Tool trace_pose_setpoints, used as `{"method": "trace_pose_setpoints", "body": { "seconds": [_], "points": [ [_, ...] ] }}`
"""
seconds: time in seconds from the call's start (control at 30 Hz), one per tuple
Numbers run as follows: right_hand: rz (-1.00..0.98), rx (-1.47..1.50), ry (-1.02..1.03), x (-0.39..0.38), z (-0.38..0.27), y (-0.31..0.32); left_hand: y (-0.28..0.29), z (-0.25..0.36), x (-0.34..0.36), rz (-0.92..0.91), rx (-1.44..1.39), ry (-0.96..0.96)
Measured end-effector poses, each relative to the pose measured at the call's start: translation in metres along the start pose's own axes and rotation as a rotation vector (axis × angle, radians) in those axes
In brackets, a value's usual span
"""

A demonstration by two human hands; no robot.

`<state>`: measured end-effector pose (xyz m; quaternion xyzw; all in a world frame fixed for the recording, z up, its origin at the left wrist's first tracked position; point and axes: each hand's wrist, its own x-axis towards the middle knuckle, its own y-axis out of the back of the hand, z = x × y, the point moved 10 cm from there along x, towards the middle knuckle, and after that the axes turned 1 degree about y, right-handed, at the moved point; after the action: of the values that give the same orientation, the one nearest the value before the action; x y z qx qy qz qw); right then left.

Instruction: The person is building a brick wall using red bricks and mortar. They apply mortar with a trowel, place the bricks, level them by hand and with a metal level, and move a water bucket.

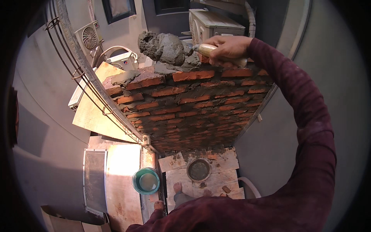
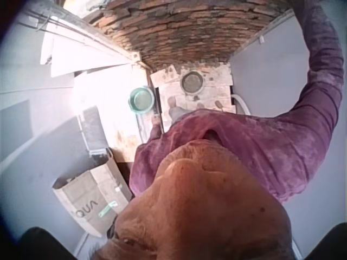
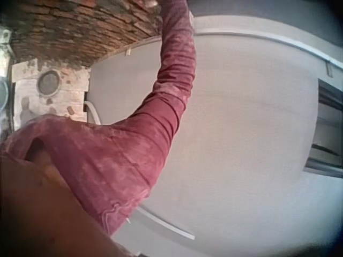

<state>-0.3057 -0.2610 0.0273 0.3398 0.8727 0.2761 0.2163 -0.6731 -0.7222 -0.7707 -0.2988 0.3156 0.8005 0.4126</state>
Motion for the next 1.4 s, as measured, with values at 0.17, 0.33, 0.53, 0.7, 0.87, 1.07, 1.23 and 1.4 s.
{"method": "trace_pose_setpoints", "body": {
  "seconds": [0.17,0.33,0.53,0.7,0.87,1.07,1.23,1.4],
  "points": [
    [0.209,-0.559,0.109,0.09,-0.047,0.027,0.036,-0.025,-0.014,-0.013,-0.101,0.11],
    [0.385,-1.314,0.159,0.141,-0.034,-0.027,0.092,-0.024,0.01,0.082,-0.233,0.231],
    [0.743,-1.284,0.384,0.077,-0.061,-0.004,0.111,0.047,0.069,0.041,-0.161,0.157],
    [0.473,-0.527,-0.031,0.014,-0.033,-0.075,0.09,0.06,0.089,-0.101,-0.176,0.16],
    [0.546,-0.471,-0.136,0.055,0.006,-0.158,0.042,0.115,0.078,-0.302,0.215,0.146],
    [0.54,-0.503,-0.296,0.064,0.031,-0.139,0.031,0.172,0.137,-0.351,0.163,0.033],
    [0.568,-0.413,-0.405,0.021,0.036,-0.141,-0.004,0.18,0.154,-0.404,0.104,-0.057],
    [0.631,-0.524,-0.205,0.044,0.014,-0.176,0.006,0.13,0.205,-0.526,0.534,-0.276]
  ]
}}
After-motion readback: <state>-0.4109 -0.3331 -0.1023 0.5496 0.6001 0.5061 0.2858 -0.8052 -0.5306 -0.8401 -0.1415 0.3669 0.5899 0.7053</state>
